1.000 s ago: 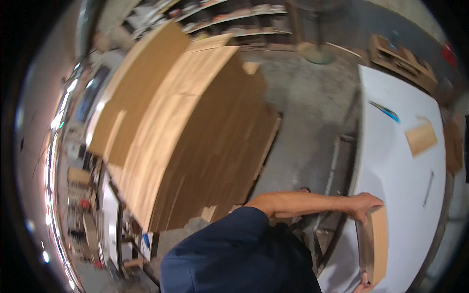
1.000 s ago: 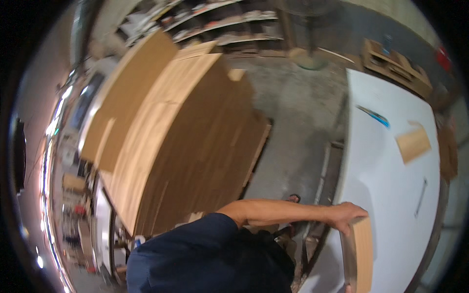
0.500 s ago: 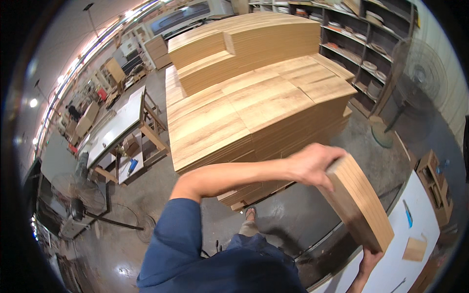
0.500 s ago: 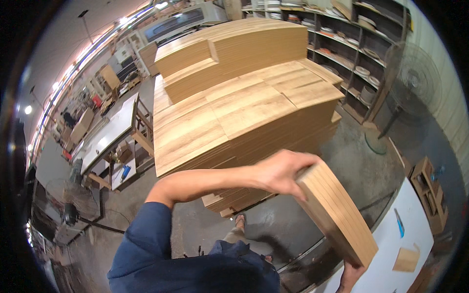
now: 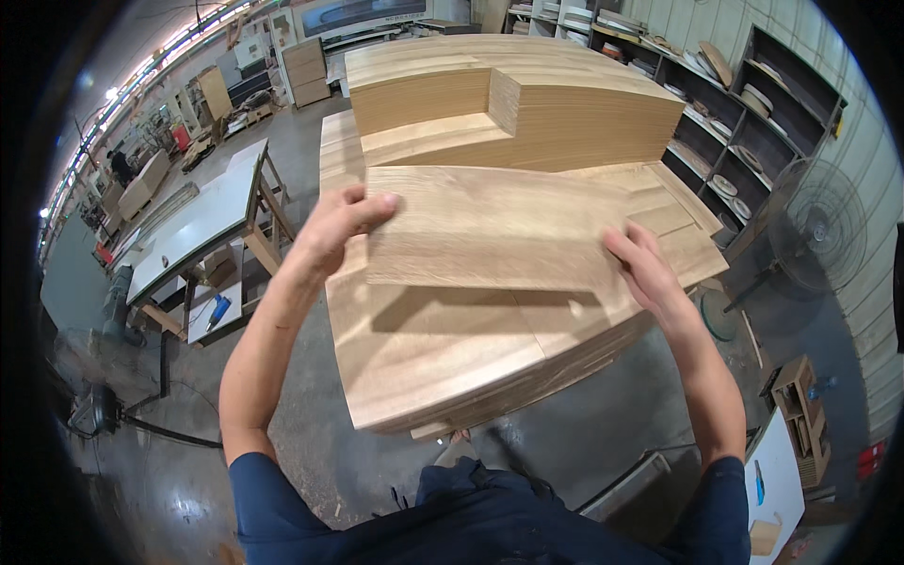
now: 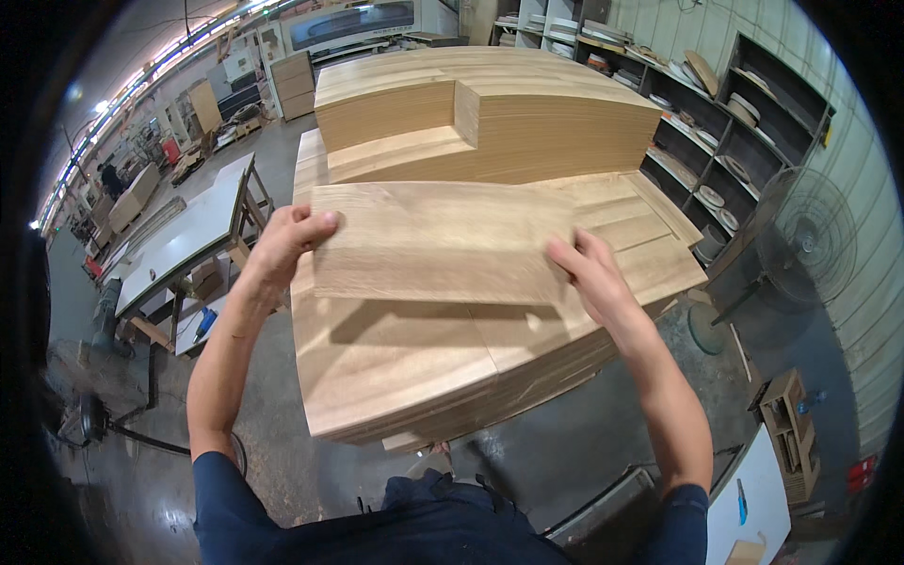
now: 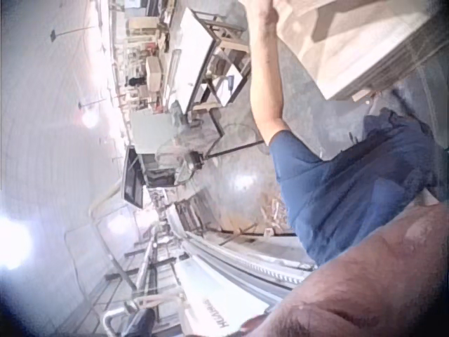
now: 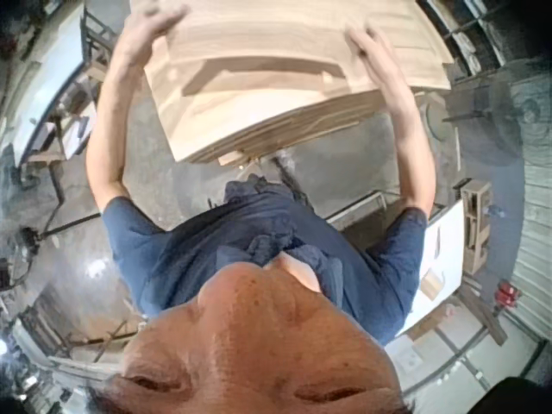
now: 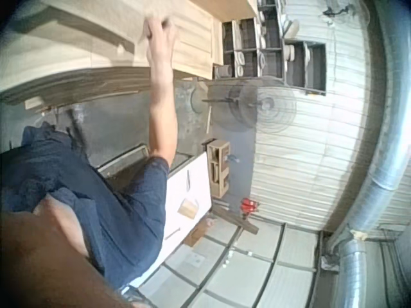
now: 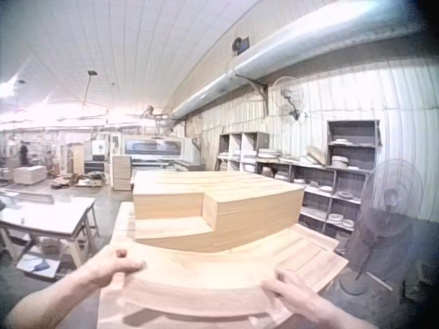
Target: The person organizes and stacks wooden boards by moving them from a white table to a large wooden pallet, aligning them carefully by hand.
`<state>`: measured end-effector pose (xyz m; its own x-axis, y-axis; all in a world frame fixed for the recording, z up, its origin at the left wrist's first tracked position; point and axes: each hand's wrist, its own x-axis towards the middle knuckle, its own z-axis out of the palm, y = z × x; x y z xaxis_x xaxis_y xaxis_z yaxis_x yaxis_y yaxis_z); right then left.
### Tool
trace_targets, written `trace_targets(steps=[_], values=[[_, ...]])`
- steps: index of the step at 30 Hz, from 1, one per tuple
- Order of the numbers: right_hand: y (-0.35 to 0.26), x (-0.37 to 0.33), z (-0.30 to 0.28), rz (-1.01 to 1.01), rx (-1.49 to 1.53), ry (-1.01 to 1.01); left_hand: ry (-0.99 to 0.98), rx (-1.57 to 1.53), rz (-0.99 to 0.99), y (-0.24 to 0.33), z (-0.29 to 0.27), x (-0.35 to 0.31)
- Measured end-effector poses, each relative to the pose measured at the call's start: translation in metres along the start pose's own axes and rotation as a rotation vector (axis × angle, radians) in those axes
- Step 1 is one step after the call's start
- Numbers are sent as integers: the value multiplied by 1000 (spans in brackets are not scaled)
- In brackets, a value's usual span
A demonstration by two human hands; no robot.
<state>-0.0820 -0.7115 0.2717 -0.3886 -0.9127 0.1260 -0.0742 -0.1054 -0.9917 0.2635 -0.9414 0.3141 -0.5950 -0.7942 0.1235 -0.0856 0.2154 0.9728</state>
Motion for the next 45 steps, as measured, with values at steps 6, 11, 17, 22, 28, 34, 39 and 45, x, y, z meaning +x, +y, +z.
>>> trace_targets(steps=[6, 11, 17, 22, 28, 34, 39, 45], values=[[-7, 184, 80, 199, 135, -89, 193, -54, -297, -40, -96, 102], [-6, 250, 110, 271, 321, -9, 153, -217, -393, -62, -128, 171], [15, 299, 89, 374, 575, 152, 156, -254, -524, -82, -137, 226], [38, 297, 87, 300, 707, 223, 275, -138, -536, -85, -142, 235], [66, 265, 48, -255, -6, 78, 139, -183, 66, -77, -86, 149], [65, 282, 54, -289, -424, 158, 357, 332, 170, -98, -62, 139], [70, 295, 38, -301, -573, 298, 410, 342, 196, -103, -43, 160], [66, 307, 32, -260, -684, 313, 456, 292, 226, -107, -38, 172]])
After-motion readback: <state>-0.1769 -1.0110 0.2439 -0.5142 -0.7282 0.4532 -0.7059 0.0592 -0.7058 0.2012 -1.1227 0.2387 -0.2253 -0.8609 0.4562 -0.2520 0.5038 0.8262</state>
